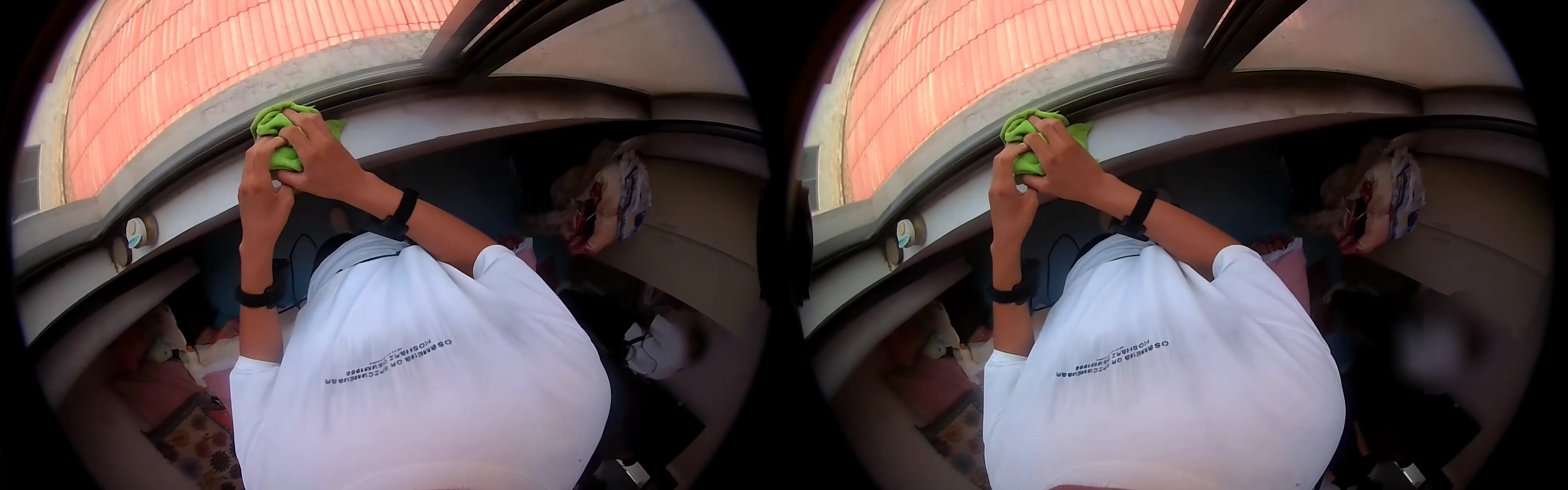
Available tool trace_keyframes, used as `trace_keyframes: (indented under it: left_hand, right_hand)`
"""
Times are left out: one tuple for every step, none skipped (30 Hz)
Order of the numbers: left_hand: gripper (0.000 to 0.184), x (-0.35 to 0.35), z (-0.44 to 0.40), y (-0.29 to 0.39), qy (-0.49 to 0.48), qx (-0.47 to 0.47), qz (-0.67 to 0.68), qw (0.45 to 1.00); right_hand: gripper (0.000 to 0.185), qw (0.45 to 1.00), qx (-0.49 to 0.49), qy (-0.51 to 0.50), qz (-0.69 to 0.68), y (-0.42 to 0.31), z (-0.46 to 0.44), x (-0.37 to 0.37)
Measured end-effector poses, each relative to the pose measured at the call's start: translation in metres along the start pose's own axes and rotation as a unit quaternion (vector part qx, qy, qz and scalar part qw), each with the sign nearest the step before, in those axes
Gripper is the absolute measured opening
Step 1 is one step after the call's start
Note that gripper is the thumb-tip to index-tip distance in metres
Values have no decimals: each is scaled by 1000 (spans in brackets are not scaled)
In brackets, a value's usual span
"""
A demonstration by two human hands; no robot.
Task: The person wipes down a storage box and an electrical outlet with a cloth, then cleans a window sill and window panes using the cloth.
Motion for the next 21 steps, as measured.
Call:
trace_keyframes:
  left_hand:
    - [58, -3, 2, -4, 3, -42, 12, 999]
    - [58, 0, 1, -3, -3, -40, 10, 999]
    - [57, 4, -2, -1, -1, -58, 2, 998]
    - [57, 7, -5, -1, -1, -76, -4, 997]
    - [57, 15, -8, 3, -7, -73, -1, 997]
    - [56, 25, -12, 10, -14, -32, 0, 999]
    - [55, 34, -16, 18, -20, 9, 2, 1000]
    - [55, 43, -20, 26, -23, 13, 6, 1000]
    - [55, 55, -24, 38, -54, 45, 12, 997]
    - [55, 67, -28, 50, -83, 78, 19, 993]
    - [55, 79, -33, 61, -84, 85, 27, 993]
    - [56, 92, -38, 74, -102, 107, 38, 988]
    - [56, 103, -39, 86, -123, 129, 49, 983]
    - [56, 112, -42, 95, -126, 134, 56, 981]
    - [59, 120, -46, 105, -124, 160, 76, 976]
    - [61, 125, -48, 117, -121, 185, 95, 971]
    - [59, 126, -50, 128, -116, 203, 101, 967]
    - [59, 129, -53, 130, -123, 206, 105, 965]
    - [59, 134, -58, 131, -120, 201, 112, 966]
    - [58, 139, -60, 133, -118, 195, 120, 966]
    - [58, 140, -61, 135, -123, 200, 123, 964]
  right_hand:
    - [54, 1000, -14, -10, -10, -3, -4, 5]
    - [52, 999, -27, -19, -17, -4, -5, 8]
    - [53, 999, -25, -17, -16, -2, -6, 5]
    - [53, 1000, -19, -15, -11, 0, -5, 1]
    - [52, 1000, -13, -7, -1, 5, -2, -8]
    - [51, 1000, -7, 1, 8, 9, 2, -18]
    - [51, 1000, -3, 2, 13, 13, 7, -30]
    - [50, 998, 4, 22, 55, 18, 12, -45]
    - [49, 994, 9, 41, 99, 24, 17, -61]
    - [49, 993, 10, 41, 108, 31, 21, -74]
    - [50, 986, 15, 35, 161, 41, 26, -90]
    - [50, 976, 21, 29, 215, 49, 31, -106]
    - [50, 974, 23, 28, 223, 51, 33, -124]
    - [49, 963, 27, 22, 269, 52, 34, -141]
    - [48, 949, 30, 16, 314, 53, 31, -155]
    - [48, 946, 31, 16, 322, 52, 27, -167]
    - [46, 941, 26, 32, 337, 49, 22, -177]
    - [45, 934, 24, 48, 352, 46, 22, -183]
    - [45, 932, 32, 50, 357, 46, 24, -183]
    - [44, 930, 48, 43, 363, 48, 26, -181]
    - [43, 927, 60, 36, 368, 53, 26, -180]
Point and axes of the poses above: each hand's wrist, its own z-axis away from the middle knuckle, its own x-axis out of the palm, y = z × x, the point moved 3 cm from there along -z, towards the middle knuckle, and after that the axes turned 13 degrees about -x, right-handed, at the moved point
